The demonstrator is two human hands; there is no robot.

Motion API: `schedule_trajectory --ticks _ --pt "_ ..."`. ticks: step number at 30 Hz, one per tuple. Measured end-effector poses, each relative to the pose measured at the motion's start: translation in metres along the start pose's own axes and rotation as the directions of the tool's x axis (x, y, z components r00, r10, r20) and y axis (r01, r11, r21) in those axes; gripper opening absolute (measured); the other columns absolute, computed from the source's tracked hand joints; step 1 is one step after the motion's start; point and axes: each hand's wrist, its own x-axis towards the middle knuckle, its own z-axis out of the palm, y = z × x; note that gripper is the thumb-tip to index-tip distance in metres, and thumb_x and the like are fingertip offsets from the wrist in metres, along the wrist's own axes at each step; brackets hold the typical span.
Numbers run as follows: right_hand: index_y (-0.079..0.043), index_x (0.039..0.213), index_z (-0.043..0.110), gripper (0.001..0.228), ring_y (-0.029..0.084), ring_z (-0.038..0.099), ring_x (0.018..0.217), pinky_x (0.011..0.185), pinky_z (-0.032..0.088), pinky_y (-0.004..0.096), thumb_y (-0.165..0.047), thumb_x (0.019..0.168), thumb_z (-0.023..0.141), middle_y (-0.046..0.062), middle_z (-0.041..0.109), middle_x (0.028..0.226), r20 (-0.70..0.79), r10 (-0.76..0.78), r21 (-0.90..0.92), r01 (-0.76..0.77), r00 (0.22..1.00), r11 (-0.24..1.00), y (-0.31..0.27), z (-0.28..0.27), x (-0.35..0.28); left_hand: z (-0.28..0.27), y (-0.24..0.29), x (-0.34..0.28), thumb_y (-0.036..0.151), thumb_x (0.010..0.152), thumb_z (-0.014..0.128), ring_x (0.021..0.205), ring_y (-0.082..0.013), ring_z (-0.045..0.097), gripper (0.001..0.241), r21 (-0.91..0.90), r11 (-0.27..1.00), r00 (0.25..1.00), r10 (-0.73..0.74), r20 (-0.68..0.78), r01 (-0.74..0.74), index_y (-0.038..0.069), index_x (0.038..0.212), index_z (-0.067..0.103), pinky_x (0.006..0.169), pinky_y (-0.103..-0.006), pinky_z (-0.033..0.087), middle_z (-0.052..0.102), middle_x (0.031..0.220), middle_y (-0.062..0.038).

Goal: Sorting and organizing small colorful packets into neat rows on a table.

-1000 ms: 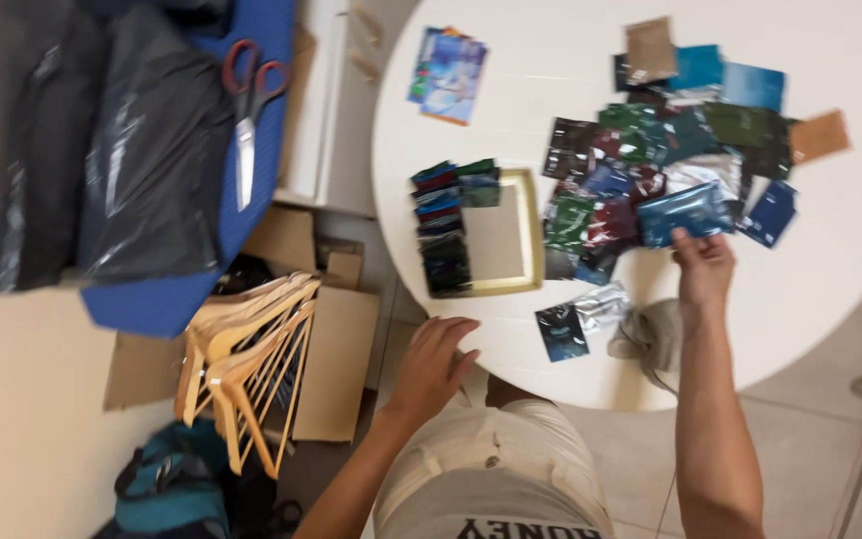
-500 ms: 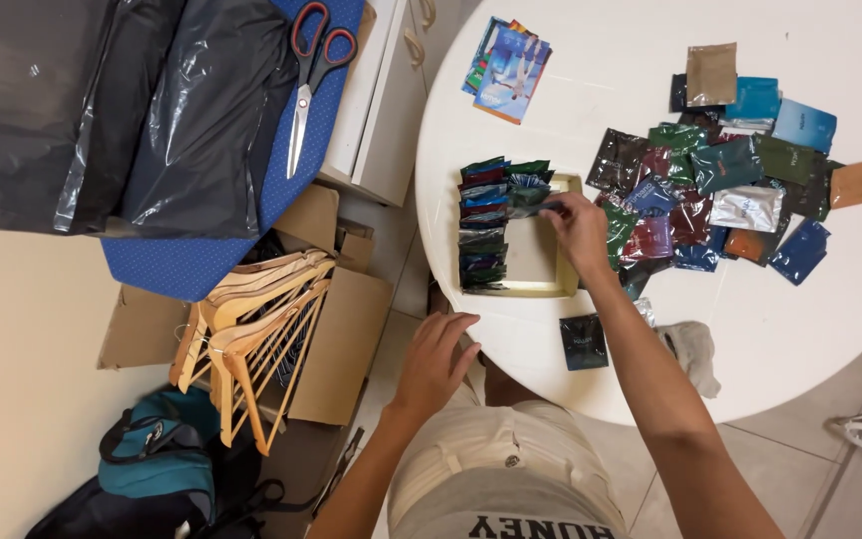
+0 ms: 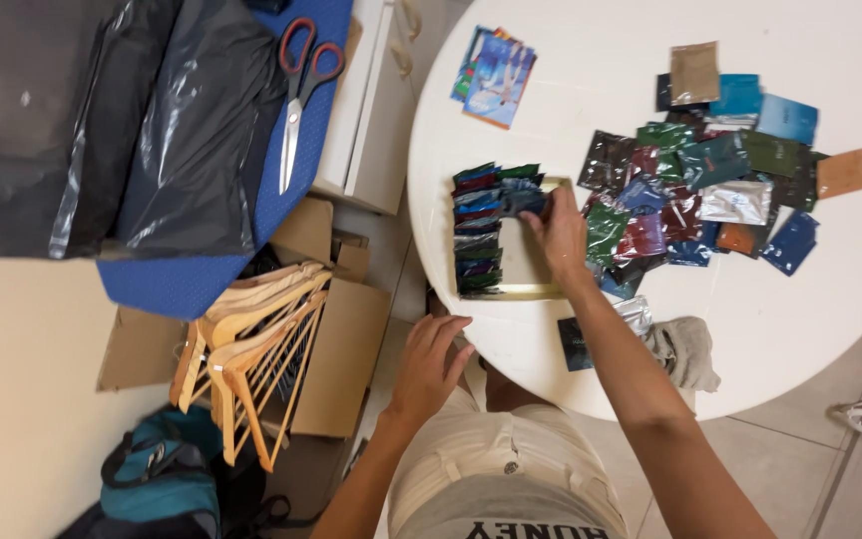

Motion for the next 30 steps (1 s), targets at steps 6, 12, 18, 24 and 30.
schedule_trajectory --ticks 6,12,18,24,30 --pt "-0.004 0.110 0.043 0.063 0.052 0.067 0.093 0.080 0.056 0.062 -0.027 0.076 0.091 0.020 0.053 0.110 -0.090 0.089 0.124 -0.078 0.992 0.989 -0.013 -0.018 0.001 0.000 0.011 0.008 0.024 0.102 0.063 0.118 -0.0259 0.064 0.037 0.034 0.999 0.999 -0.002 0.041 0.001 0.012 0.137 0.059 0.112 -0.0521 0.038 0.064 0.123 -0.007" --pt "-0.007 0.110 0.057 0.046 0.020 0.054 0.079 0.072 0.046 0.034 -0.030 0.087 0.088 0.009 0.052 0.102 -0.506 0.170 0.319 0.001 0.845 0.948 0.066 -0.074 -0.037 -0.002 0.020 0.014 0.027 0.103 0.057 0.120 -0.0302 0.059 0.035 -0.002 0.998 0.998 0.066 -0.017 -0.067 0.009 0.133 0.061 0.108 -0.0461 0.043 0.066 0.126 -0.009" --pt "-0.013 0.110 0.071 0.026 0.024 0.068 0.092 0.082 0.052 0.037 -0.032 0.093 0.077 0.008 0.071 0.105 -0.312 0.434 0.290 -0.350 0.845 0.891 0.172 -0.096 -0.064 0.010 0.026 0.019 0.028 0.102 0.056 0.107 -0.0324 0.060 0.033 -0.017 0.992 0.992 0.123 0.039 -0.123 0.008 0.128 0.062 0.100 -0.0436 0.044 0.067 0.113 -0.010" --pt "-0.014 0.100 0.062 0.056 0.022 0.054 0.094 0.084 0.048 0.034 -0.056 0.072 0.085 0.006 0.060 0.102 -0.247 0.407 -0.092 -0.439 0.880 0.894 0.164 -0.080 -0.047 0.022 0.040 0.023 0.032 0.100 0.057 0.121 -0.0275 0.060 0.035 0.023 1.000 0.991 0.017 0.131 -0.021 0.016 0.131 0.063 0.108 -0.0449 0.042 0.067 0.128 -0.003" --pt "-0.016 0.088 0.063 0.018 0.015 0.063 0.078 0.078 0.051 0.031 -0.023 0.090 0.079 -0.001 0.069 0.084 -0.061 0.645 0.425 -0.565 0.762 0.707 0.166 -0.101 -0.049 0.040 0.030 0.028 0.031 0.099 0.059 0.116 -0.0268 0.064 0.033 0.018 0.985 0.984 0.168 0.059 -0.169 0.016 0.127 0.066 0.100 -0.0435 0.047 0.071 0.124 -0.003"
